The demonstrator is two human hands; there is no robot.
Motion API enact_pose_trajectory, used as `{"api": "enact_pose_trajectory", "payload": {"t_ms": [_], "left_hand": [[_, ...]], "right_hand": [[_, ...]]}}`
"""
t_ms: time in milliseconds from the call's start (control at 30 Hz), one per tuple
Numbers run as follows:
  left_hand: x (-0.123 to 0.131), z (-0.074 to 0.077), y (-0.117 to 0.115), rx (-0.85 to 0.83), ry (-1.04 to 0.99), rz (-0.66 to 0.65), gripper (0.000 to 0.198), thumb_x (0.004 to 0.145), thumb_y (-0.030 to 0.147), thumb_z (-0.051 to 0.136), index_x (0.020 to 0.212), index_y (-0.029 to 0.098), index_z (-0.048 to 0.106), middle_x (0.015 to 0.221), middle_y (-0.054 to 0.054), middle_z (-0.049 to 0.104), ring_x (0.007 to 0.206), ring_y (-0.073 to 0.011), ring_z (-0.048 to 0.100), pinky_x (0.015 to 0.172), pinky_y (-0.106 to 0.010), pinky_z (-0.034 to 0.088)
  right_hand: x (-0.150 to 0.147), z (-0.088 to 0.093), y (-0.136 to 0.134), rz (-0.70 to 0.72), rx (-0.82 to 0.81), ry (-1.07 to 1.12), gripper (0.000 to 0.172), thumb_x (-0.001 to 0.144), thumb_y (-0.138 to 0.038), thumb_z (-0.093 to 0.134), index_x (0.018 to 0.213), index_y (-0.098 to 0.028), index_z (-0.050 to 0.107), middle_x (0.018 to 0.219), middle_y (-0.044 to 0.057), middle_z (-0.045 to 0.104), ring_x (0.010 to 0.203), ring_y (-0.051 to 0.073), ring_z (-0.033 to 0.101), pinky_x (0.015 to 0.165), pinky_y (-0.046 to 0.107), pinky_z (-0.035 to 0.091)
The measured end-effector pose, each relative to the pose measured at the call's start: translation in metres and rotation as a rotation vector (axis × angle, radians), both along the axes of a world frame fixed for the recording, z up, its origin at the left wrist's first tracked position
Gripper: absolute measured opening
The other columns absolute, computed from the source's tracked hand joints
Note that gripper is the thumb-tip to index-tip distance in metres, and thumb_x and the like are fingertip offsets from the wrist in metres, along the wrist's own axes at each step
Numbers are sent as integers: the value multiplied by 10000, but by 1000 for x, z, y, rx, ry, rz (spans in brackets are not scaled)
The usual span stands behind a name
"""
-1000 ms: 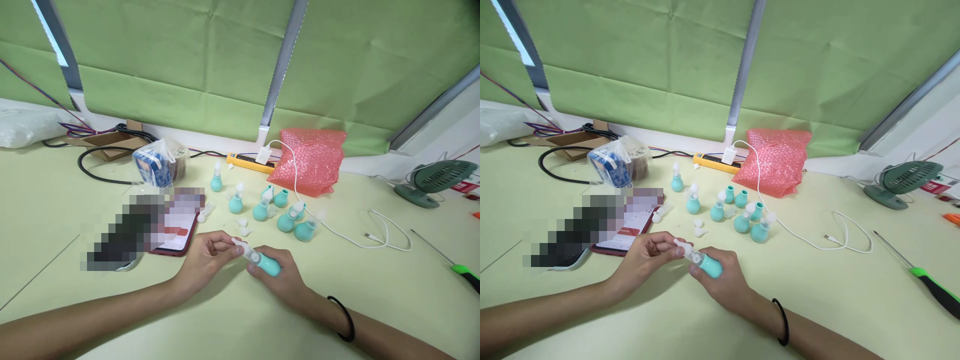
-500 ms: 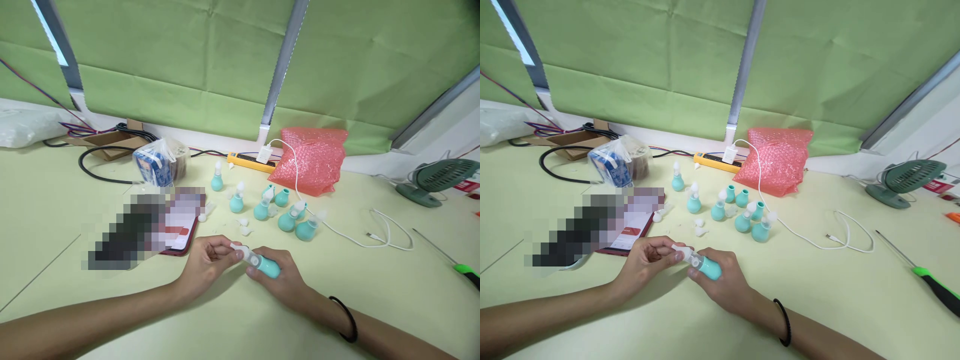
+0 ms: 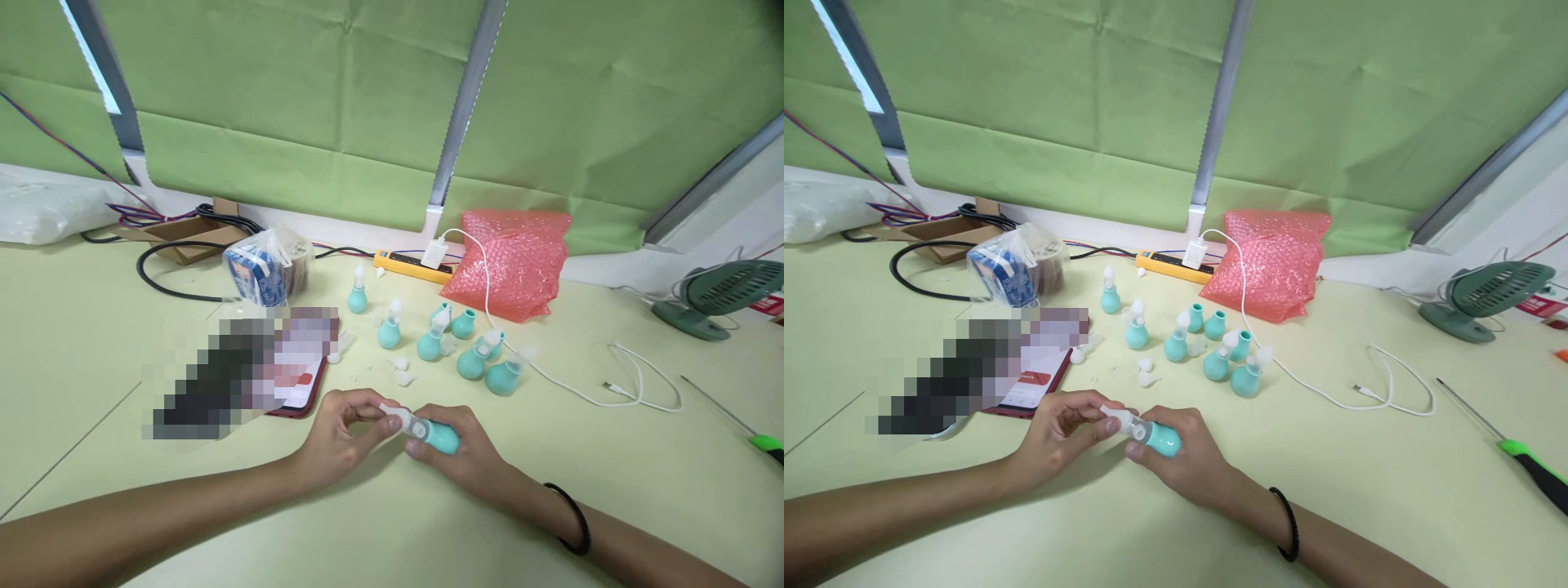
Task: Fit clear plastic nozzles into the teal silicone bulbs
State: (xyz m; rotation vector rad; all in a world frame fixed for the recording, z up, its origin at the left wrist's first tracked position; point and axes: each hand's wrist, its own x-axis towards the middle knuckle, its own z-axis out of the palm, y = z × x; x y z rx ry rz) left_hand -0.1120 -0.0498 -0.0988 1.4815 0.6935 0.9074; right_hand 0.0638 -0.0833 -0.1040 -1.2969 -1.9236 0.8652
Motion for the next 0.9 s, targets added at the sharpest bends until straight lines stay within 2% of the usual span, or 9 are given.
{"api": "enact_pose_trajectory", "payload": {"t_ms": [133, 300, 400, 500, 600, 667, 733, 833, 900], "left_hand": [[1, 1, -4, 89, 36, 54, 112, 708, 238, 598, 745, 133, 602, 791, -66, 675, 743, -195, 630, 697, -277, 500], [-2, 1, -4, 349, 137, 91, 119, 728, 222, 583, 822, 155, 608, 843, -51, 670, 777, -176, 622, 731, -255, 483], [-8, 3, 3, 586, 197, 31, 201, 794, 199, 485, 964, 142, 576, 938, -80, 641, 852, -179, 595, 763, -272, 463], [-13, 6, 13, 894, 308, 7, 288, 816, 155, 395, 1080, 100, 498, 934, -113, 626, 824, -184, 575, 727, -298, 457], [-11, 8, 21, 1083, 611, 59, 279, 806, 168, 391, 1054, 120, 509, 1059, -126, 563, 890, -219, 520, 731, -348, 447], [-8, 7, 23, 1122, 856, 75, 294, 801, 196, 391, 1070, 144, 501, 1164, -132, 483, 986, -267, 456, 751, -397, 435], [-5, 6, 22, 1127, 1025, 72, 364, 804, 230, 388, 1160, 170, 430, 1235, -138, 404, 1062, -313, 388, 790, -450, 403], [-3, 2, 18, 1137, 1118, 52, 425, 827, 285, 356, 1243, 202, 325, 1299, -129, 312, 1125, -343, 320, 868, -501, 316], [-2, 0, 16, 1140, 1145, 26, 421, 843, 293, 324, 1254, 201, 304, 1299, -129, 307, 1131, -336, 321, 889, -498, 291]], "right_hand": [[2, 1, 0, 17, 33, -17, 203, 732, -358, 531, 688, -161, 552, 543, -28, 472, 496, 84, 399, 461, 178, 352], [7, 12, -2, 89, 44, -29, 174, 759, -352, 500, 808, -198, 567, 707, -5, 568, 634, 120, 502, 568, 198, 419], [9, 20, 0, 99, 89, -14, 135, 766, -317, 508, 815, -202, 560, 730, -4, 571, 650, 121, 512, 608, 210, 425], [14, 28, 5, 41, 181, -6, 120, 764, -294, 519, 782, -182, 558, 724, 11, 570, 670, 135, 523, 636, 235, 428], [22, 36, 12, -85, 289, 0, 125, 762, -293, 524, 755, -176, 566, 766, 33, 588, 726, 159, 539, 655, 259, 442], [28, 41, 17, -185, 334, -25, 123, 747, -295, 541, 765, -177, 575, 769, 35, 600, 703, 160, 546, 627, 261, 456], [32, 45, 19, -265, 358, -69, 122, 733, -287, 555, 773, -174, 578, 752, 32, 607, 653, 149, 544, 600, 260, 467], [35, 46, 22, -302, 383, -128, 104, 720, -270, 560, 758, -173, 557, 760, 29, 607, 600, 129, 537, 574, 255, 480], [37, 44, 24, -308, 391, -169, 103, 707, -265, 566, 749, -176, 540, 735, 23, 601, 574, 124, 536, 549, 250, 484]]}}
